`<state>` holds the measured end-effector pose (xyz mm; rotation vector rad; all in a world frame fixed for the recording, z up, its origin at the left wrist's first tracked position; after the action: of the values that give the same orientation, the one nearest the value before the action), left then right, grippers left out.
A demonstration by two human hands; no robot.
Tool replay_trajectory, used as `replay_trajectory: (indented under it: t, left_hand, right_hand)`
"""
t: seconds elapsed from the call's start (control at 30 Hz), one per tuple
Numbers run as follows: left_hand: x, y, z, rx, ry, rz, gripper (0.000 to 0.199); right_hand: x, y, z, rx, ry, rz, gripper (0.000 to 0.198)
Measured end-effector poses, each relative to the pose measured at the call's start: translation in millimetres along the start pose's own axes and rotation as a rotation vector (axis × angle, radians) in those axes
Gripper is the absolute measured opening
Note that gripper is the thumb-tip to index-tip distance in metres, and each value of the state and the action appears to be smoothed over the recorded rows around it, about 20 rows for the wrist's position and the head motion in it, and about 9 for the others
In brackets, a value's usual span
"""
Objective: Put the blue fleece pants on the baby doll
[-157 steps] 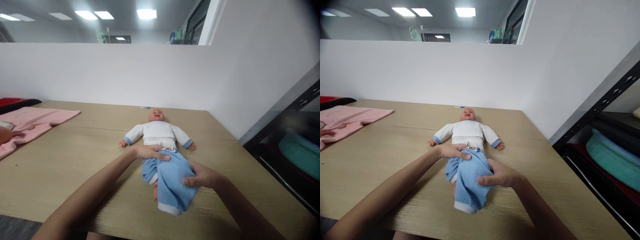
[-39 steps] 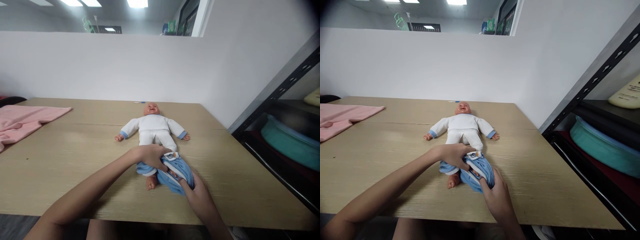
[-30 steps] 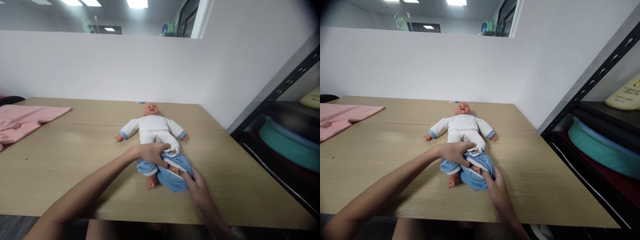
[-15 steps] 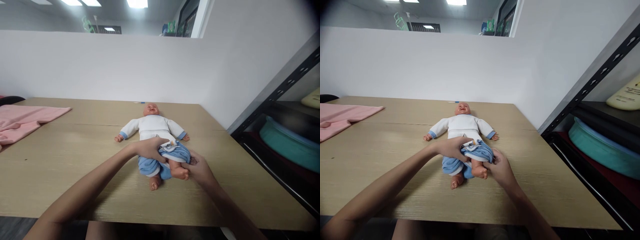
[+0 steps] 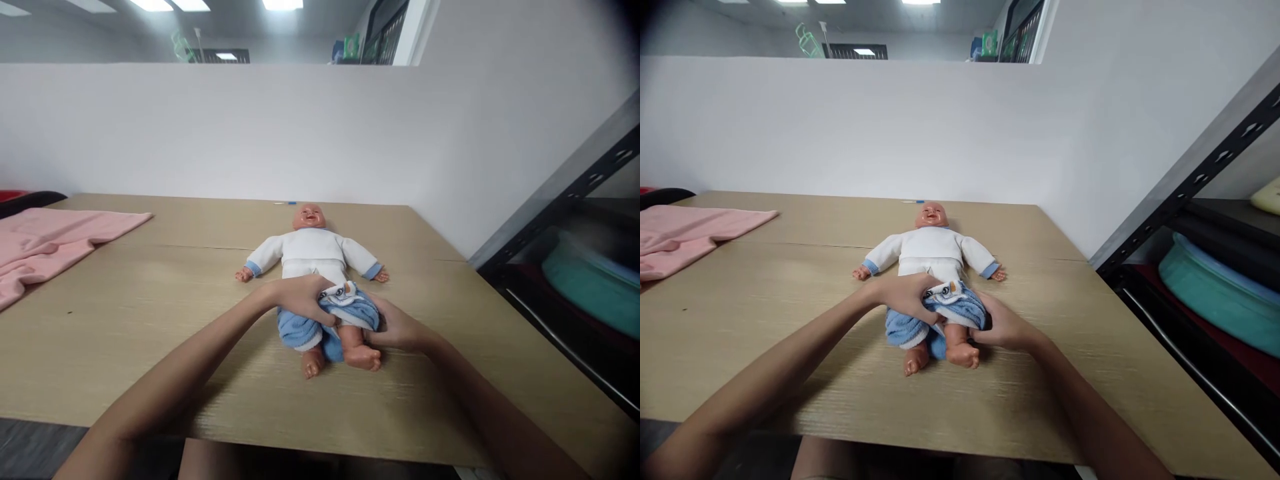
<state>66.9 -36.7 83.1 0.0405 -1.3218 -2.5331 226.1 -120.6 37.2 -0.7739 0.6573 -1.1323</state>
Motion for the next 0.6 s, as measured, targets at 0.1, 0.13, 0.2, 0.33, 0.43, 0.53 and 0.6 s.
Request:
replay_trajectory:
  t: [0.1, 0.13, 0.2, 0.33, 0.43, 0.53, 0.6]
  left_hand:
    - [1, 0, 0, 0.021, -0.029, -0.016, 0.032]
    - [1, 0, 1, 0.032, -0.042, -0.022, 0.032]
    - [3, 1, 1, 0.054, -0.074, -0.027, 0.034]
    - [9, 7, 4, 0.075, -0.135, -0.031, 0.042]
    - [19, 5, 18, -0.031, -0.030, -0.012, 0.048]
    - [41, -5, 38, -0.175, 0.223, -0.047, 0.049]
    - [59, -19, 43, -0.182, 0.321, -0.044, 0.048]
  right_hand:
    - [3, 15, 5, -0.065, 0.001, -0.038, 0.077]
    - [4, 21, 8, -0.081, 0.005, -0.059, 0.083]
    - [3, 29, 13, -0.129, 0.011, -0.101, 0.090]
    - [-2, 33, 13, -0.311, -0.001, -0.156, 0.087]
    - [-5, 34, 8, -0.451, 0.048, -0.199, 0.075]
    - [-9, 36, 4, -0.463, 0.120, -0.199, 0.065]
    - [-13, 37, 3, -0.397, 0.166, -0.168, 0.058]
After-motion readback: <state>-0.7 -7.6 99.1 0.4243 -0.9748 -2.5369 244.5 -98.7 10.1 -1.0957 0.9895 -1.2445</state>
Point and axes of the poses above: each hand's wrist, its own x-axis away from the middle knuckle, its own z-axis out of the back of the hand, y = z × x, the point moved 7 cm from there along -x, towards the middle knuckle, and after that the axes turned 10 degrees about x, right-handed, at the moved point
